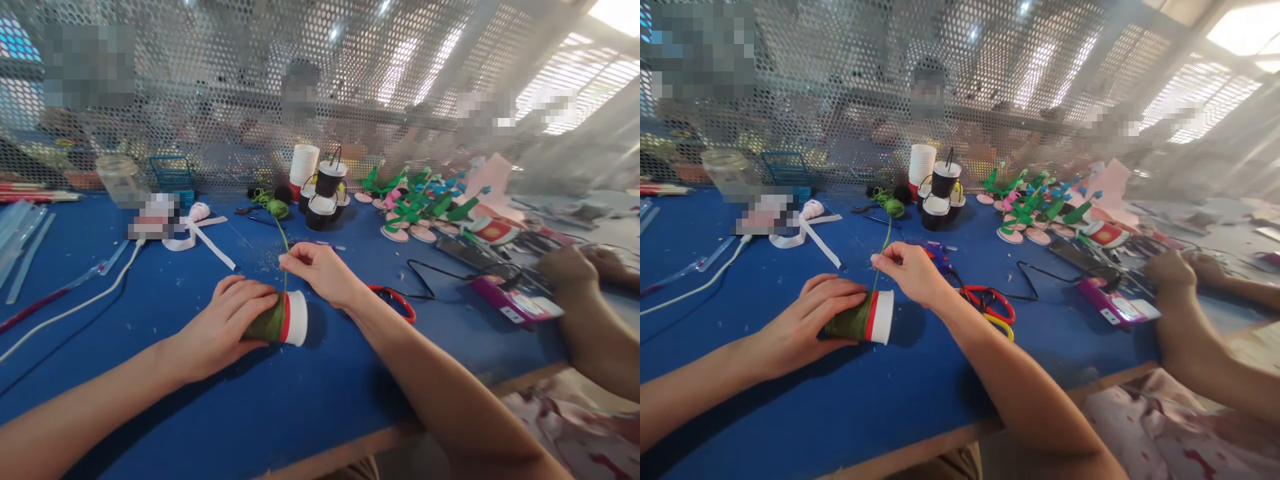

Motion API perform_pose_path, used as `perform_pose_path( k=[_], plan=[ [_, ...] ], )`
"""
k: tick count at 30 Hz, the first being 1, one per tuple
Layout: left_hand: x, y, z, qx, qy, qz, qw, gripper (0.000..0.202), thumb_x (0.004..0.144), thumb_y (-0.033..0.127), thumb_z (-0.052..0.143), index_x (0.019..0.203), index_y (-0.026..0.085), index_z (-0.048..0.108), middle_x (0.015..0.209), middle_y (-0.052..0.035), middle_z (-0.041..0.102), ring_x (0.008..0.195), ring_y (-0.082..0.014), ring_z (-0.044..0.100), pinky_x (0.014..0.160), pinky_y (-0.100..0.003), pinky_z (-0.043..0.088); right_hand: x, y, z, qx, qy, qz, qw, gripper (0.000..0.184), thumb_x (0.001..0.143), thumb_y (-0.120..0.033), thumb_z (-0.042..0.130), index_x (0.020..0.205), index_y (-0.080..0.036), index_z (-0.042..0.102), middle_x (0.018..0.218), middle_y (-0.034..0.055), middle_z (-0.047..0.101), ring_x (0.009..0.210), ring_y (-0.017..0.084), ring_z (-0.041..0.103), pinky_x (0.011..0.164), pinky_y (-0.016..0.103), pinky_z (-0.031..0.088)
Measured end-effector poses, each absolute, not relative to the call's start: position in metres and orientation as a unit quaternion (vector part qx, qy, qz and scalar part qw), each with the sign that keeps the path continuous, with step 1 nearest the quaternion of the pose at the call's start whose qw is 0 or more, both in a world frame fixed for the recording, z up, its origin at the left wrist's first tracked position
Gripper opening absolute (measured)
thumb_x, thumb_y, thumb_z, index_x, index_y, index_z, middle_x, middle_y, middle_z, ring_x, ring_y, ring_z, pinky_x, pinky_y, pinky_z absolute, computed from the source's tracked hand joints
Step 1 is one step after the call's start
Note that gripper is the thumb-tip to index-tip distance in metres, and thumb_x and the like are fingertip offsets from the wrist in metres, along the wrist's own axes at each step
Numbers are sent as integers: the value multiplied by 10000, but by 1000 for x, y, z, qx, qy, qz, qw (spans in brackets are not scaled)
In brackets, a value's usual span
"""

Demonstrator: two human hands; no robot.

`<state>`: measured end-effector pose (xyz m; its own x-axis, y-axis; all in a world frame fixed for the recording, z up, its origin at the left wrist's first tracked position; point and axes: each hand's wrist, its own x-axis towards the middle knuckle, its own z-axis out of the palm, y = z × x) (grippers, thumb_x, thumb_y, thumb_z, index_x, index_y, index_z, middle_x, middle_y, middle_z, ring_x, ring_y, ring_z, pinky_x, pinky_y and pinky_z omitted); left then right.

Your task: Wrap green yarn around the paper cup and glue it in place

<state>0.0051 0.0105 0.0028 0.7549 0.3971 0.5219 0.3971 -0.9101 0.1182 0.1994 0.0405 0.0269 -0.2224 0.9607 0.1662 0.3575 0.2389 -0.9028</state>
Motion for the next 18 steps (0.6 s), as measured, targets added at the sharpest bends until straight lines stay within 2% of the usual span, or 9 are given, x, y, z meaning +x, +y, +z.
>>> perform_pose_path(
  k=[4,12,18],
  plan=[
    [6,9,5,940,200,276,-28,420,758,180,610,1124,121,413,1117,-140,542,1056,-238,485,940,-437,325,197,40,23,-487,-687,385,378,222,757,-343,520,640,-155,531,614,-12,526,586,103,453,575,246,363],
    [6,7,9,941,178,281,-64,293,842,188,499,1112,99,428,1108,-154,548,1064,-239,477,922,-444,343,195,39,21,-499,-689,391,351,245,729,-334,545,564,-170,471,509,-63,377,493,78,319,471,229,269],
    [5,6,10,941,174,277,-83,253,875,182,439,1117,109,439,1105,-131,552,1070,-229,465,926,-429,339,195,38,20,-515,-698,395,303,222,738,-340,520,604,-163,509,532,-50,418,499,80,339,477,227,284]
  ],
)
